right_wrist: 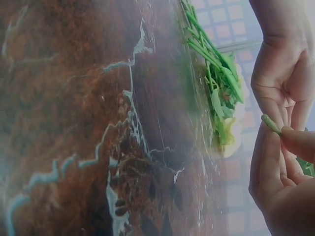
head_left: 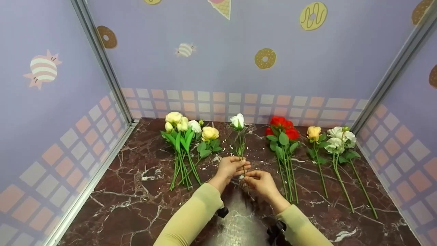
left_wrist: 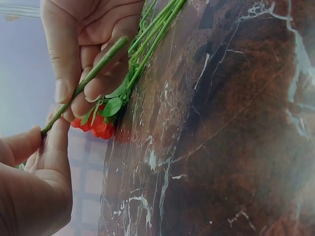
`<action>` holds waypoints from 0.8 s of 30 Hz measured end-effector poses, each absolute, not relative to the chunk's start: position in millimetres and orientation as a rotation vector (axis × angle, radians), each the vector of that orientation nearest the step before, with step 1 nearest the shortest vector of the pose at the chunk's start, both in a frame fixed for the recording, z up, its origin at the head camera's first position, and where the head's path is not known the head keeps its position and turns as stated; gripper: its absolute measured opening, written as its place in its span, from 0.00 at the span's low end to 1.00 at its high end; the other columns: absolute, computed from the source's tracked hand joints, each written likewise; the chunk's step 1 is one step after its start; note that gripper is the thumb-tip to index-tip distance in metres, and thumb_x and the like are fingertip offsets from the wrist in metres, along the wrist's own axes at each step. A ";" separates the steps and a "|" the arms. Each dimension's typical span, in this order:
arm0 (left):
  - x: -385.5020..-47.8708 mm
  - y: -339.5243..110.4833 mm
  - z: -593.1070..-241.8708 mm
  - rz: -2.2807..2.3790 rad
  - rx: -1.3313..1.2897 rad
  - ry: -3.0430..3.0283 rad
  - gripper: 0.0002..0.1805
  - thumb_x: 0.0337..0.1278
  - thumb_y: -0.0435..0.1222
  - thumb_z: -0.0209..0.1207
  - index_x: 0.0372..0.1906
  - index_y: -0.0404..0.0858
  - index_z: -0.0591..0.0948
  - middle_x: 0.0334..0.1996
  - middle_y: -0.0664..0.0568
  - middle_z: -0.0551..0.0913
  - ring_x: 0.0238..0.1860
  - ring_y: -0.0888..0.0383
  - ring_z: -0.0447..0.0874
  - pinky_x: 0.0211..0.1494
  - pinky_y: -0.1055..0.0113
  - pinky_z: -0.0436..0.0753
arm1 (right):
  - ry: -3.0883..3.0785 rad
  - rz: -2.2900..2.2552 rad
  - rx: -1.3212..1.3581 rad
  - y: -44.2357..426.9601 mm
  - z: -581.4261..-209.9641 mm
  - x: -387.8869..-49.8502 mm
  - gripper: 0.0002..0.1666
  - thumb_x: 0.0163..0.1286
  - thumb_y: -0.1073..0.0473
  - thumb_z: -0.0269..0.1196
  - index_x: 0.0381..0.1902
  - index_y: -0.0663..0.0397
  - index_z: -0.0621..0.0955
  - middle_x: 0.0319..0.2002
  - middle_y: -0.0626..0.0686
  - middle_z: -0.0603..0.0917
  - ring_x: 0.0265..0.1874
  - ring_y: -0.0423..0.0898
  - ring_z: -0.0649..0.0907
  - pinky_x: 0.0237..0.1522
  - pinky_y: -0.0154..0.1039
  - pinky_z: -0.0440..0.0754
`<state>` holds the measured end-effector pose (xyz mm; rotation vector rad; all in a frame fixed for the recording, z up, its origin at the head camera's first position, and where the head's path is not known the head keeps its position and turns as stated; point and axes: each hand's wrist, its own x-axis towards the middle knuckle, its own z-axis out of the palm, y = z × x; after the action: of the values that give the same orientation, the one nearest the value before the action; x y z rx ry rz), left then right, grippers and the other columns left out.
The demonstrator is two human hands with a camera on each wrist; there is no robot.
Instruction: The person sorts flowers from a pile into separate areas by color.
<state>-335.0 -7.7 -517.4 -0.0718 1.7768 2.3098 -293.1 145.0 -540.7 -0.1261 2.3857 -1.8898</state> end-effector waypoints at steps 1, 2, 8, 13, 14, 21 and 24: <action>-334.9 -8.1 -517.3 2.305 -0.076 1.782 0.11 0.71 0.25 0.58 0.52 0.22 0.81 0.48 0.31 0.89 0.49 0.44 0.92 0.57 0.53 0.89 | 2.377 -1.894 -0.122 145.0 -540.4 -293.0 0.12 0.71 0.70 0.64 0.46 0.78 0.83 0.38 0.70 0.89 0.28 0.41 0.88 0.29 0.29 0.86; -335.0 -8.6 -517.1 2.299 -0.081 1.788 0.11 0.71 0.26 0.58 0.52 0.23 0.81 0.47 0.32 0.89 0.49 0.45 0.92 0.56 0.54 0.90 | 2.371 -1.896 -0.120 145.1 -540.2 -292.9 0.12 0.71 0.70 0.64 0.47 0.78 0.83 0.38 0.71 0.89 0.28 0.42 0.89 0.29 0.30 0.87; -338.4 -16.6 -516.9 2.283 -0.101 1.798 0.14 0.71 0.27 0.59 0.56 0.22 0.80 0.50 0.31 0.88 0.51 0.43 0.91 0.57 0.55 0.89 | 2.346 -1.939 -0.085 147.3 -537.4 -291.9 0.13 0.71 0.71 0.64 0.48 0.79 0.82 0.39 0.69 0.89 0.30 0.45 0.90 0.32 0.33 0.90; -344.2 -37.0 -518.9 2.279 -0.143 1.830 0.20 0.73 0.28 0.57 0.62 0.20 0.75 0.54 0.28 0.84 0.54 0.41 0.90 0.62 0.51 0.86 | 2.361 -1.978 -0.002 157.9 -536.2 -293.0 0.14 0.69 0.71 0.65 0.49 0.79 0.82 0.37 0.65 0.90 0.30 0.44 0.89 0.32 0.32 0.89; -345.5 -42.4 -519.7 2.271 -0.160 1.848 0.20 0.74 0.28 0.57 0.63 0.20 0.74 0.55 0.28 0.84 0.55 0.41 0.89 0.63 0.51 0.85 | 2.367 -1.979 0.010 161.1 -536.1 -293.6 0.14 0.70 0.71 0.65 0.49 0.78 0.82 0.37 0.64 0.90 0.29 0.44 0.89 0.30 0.31 0.88; -355.4 -82.3 -524.9 2.189 -0.351 2.078 0.17 0.73 0.27 0.57 0.59 0.20 0.78 0.51 0.28 0.86 0.47 0.44 0.92 0.56 0.54 0.90 | 2.376 -2.003 0.050 185.8 -535.8 -297.9 0.14 0.70 0.72 0.64 0.50 0.79 0.82 0.35 0.62 0.91 0.30 0.44 0.90 0.31 0.31 0.87; -360.2 -100.7 -525.9 2.131 -0.408 2.282 0.15 0.71 0.27 0.58 0.56 0.21 0.81 0.46 0.29 0.88 0.44 0.41 0.92 0.50 0.55 0.92 | 2.385 -2.003 0.083 196.2 -532.9 -297.8 0.15 0.71 0.71 0.64 0.51 0.78 0.81 0.36 0.63 0.91 0.29 0.44 0.90 0.32 0.33 0.89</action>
<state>-360.2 -100.7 -525.9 -0.4083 2.2824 2.1312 -297.8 196.2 -532.9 0.0830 2.3845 -2.0025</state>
